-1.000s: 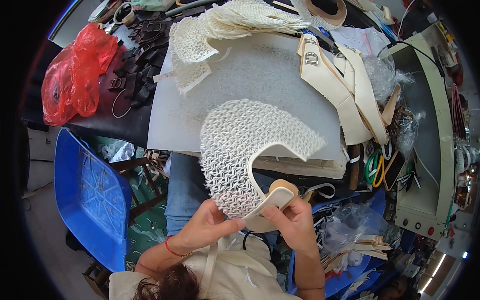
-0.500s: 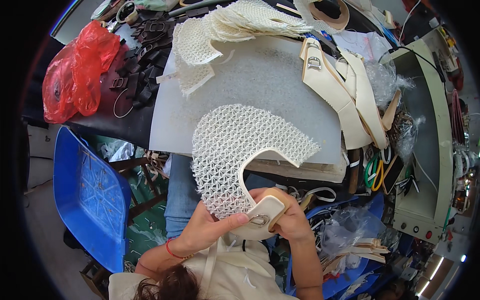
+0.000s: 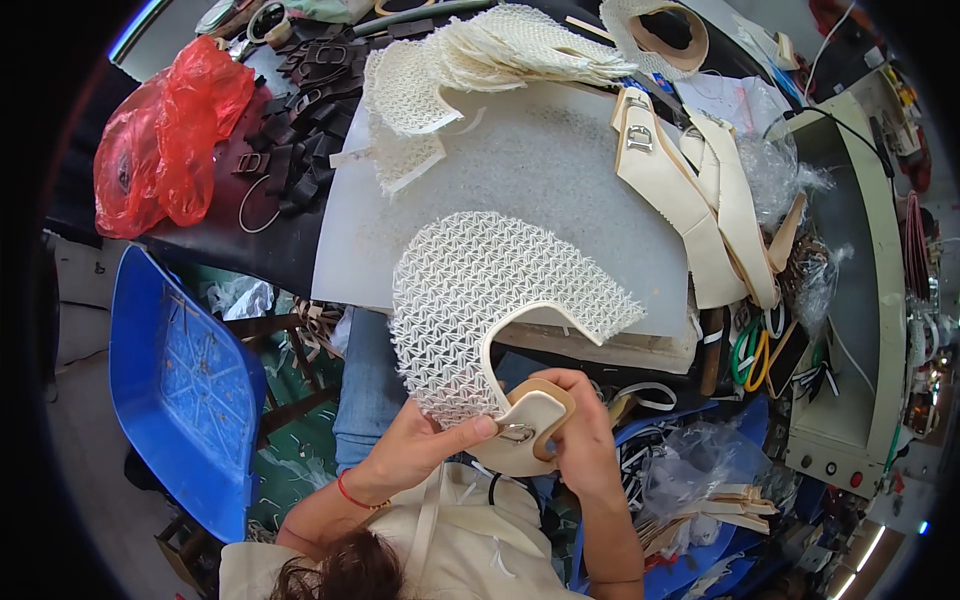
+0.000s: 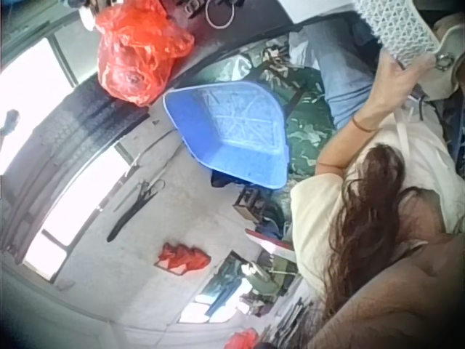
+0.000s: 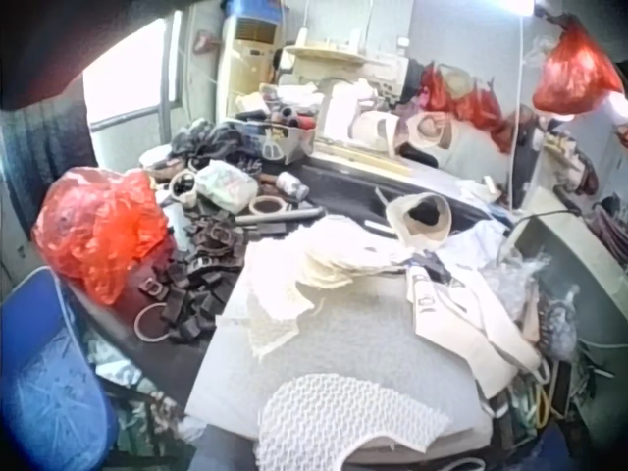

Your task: The person assembles white woven sandals by hand. They pick up a woven upper and a sole, align them, and press the components together to form a finished sandal. The person repeats this process for multiple units, placing the completed sandals on the table.

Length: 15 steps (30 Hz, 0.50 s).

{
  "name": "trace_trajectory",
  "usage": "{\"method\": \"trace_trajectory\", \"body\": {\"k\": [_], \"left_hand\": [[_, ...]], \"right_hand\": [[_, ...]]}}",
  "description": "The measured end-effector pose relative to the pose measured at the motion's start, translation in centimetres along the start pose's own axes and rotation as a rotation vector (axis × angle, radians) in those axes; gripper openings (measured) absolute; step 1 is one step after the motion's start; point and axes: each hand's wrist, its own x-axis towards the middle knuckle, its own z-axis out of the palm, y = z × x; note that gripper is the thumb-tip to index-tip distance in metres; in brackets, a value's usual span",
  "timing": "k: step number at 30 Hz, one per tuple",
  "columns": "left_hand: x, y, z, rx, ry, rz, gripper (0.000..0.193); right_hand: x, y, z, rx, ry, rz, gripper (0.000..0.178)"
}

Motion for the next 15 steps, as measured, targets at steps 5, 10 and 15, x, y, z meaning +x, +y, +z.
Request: {"method": "trace_trajectory", "body": {"k": [5,10,15], "left_hand": [[0.4,0.0,0.2,0.045,0.018,0.038,0.029],[-0.7,-0.7,-0.8,0.373,0.035,-0.005,0.031],[0.9,0.8,-0.9,0.109,0.036,0.079,0.028]], "right_hand": [[0.3,-1.0,0.2,-0.201,-0.195,-0.09,0.027],[0.5,-1.3,0.7,-0.39,-0.02,-0.155,0.024],[-1.0,0.0,-1.8,-0.228,-0.077,-0.002,0.017]]}}
